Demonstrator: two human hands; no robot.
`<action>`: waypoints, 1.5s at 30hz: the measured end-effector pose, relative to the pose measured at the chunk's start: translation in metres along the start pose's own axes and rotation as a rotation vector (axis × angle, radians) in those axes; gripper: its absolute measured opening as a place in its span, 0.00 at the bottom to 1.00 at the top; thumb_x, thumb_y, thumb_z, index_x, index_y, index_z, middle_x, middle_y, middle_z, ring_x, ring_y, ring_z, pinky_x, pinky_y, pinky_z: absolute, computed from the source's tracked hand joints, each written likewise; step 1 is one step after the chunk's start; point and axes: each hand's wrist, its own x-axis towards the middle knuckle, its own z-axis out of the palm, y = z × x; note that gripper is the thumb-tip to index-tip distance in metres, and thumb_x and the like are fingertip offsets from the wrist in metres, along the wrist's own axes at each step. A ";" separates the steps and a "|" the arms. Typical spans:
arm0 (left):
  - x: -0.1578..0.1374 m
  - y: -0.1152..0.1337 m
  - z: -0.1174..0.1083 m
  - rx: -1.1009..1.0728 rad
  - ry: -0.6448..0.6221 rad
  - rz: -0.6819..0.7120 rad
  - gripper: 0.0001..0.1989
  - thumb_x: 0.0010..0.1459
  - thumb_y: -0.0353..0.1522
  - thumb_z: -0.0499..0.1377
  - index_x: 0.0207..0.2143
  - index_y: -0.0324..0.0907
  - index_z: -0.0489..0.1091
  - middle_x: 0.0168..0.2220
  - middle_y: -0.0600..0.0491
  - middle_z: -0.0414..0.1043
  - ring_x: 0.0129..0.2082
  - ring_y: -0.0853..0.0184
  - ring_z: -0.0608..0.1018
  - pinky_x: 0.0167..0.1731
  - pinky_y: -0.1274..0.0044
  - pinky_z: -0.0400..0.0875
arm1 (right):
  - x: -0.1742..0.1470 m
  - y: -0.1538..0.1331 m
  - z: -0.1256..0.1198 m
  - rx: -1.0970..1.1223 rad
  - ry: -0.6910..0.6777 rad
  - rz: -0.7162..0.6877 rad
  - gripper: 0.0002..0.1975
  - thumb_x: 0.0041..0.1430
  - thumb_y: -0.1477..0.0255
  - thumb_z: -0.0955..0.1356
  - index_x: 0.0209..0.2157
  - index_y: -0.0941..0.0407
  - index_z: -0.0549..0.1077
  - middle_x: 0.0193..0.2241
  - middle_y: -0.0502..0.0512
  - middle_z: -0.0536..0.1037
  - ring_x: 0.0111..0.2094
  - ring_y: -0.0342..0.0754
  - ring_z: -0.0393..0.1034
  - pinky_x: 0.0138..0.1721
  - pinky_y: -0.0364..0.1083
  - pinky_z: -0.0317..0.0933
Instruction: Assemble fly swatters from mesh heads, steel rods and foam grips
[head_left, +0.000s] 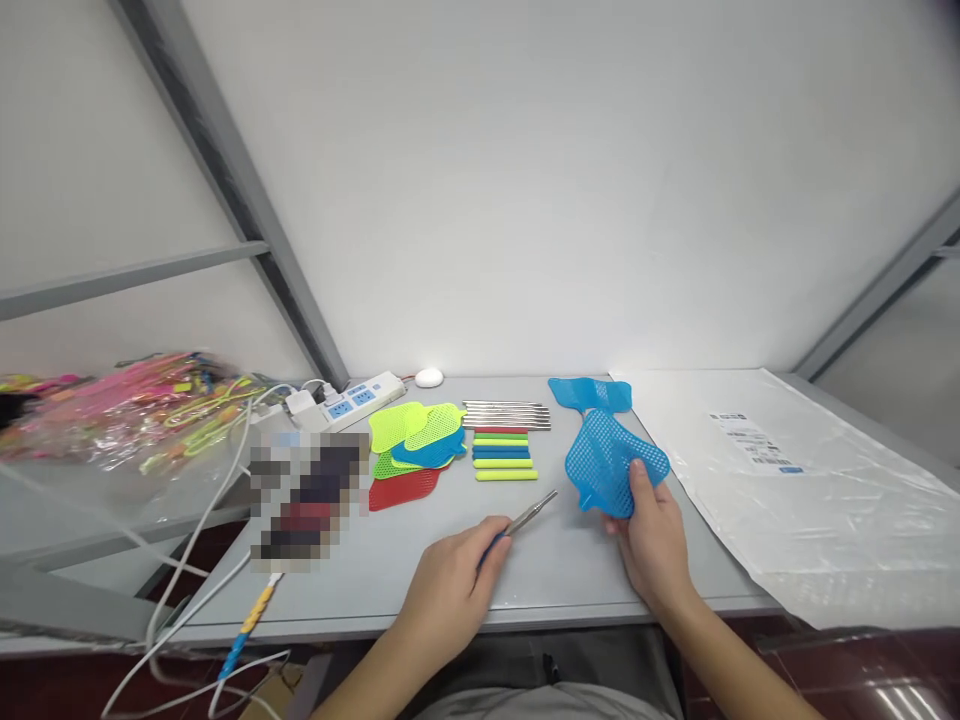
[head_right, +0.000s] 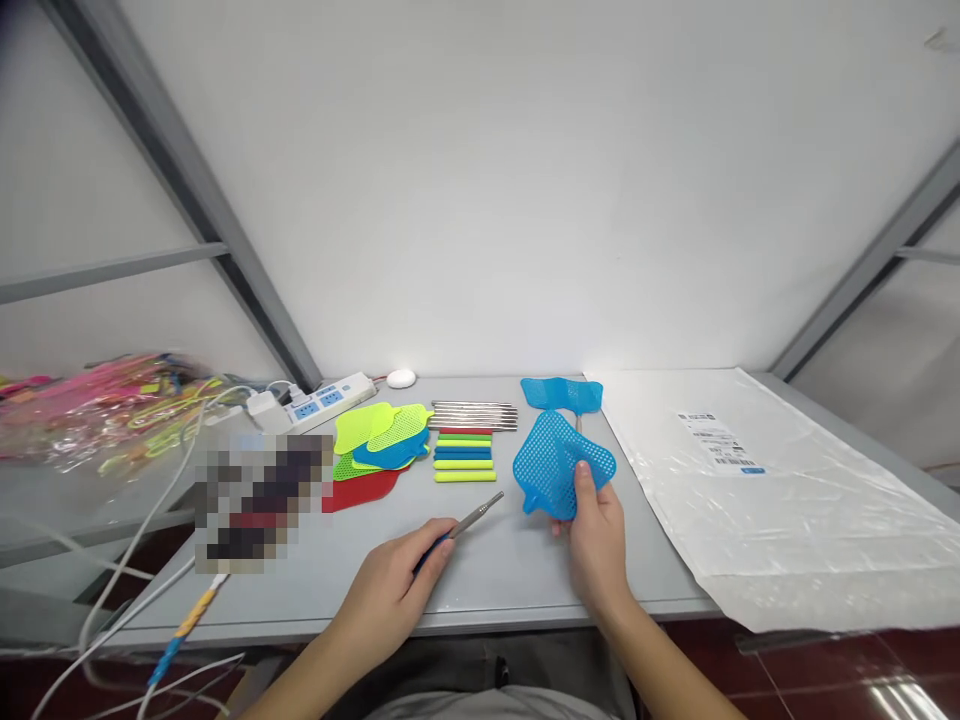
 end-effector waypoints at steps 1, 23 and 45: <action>0.000 -0.002 0.001 0.044 -0.002 0.014 0.17 0.67 0.41 0.45 0.50 0.49 0.68 0.42 0.51 0.77 0.41 0.58 0.77 0.40 0.72 0.66 | 0.002 -0.002 0.000 0.068 -0.002 -0.002 0.15 0.57 0.56 0.69 0.32 0.53 0.69 0.19 0.43 0.67 0.18 0.41 0.57 0.19 0.41 0.59; -0.002 -0.005 0.001 0.115 -0.017 0.024 0.18 0.68 0.41 0.44 0.52 0.48 0.67 0.45 0.51 0.77 0.43 0.58 0.77 0.41 0.72 0.67 | -0.006 0.001 0.003 0.114 -0.238 0.091 0.12 0.59 0.61 0.68 0.30 0.54 0.67 0.18 0.43 0.70 0.11 0.41 0.58 0.21 0.48 0.67; 0.010 0.041 -0.026 -0.185 -0.035 0.156 0.14 0.66 0.38 0.48 0.39 0.47 0.73 0.29 0.53 0.74 0.28 0.64 0.73 0.29 0.78 0.62 | -0.011 -0.021 0.006 0.068 -0.290 -0.124 0.17 0.60 0.59 0.68 0.26 0.52 0.59 0.15 0.39 0.57 0.14 0.37 0.48 0.13 0.40 0.52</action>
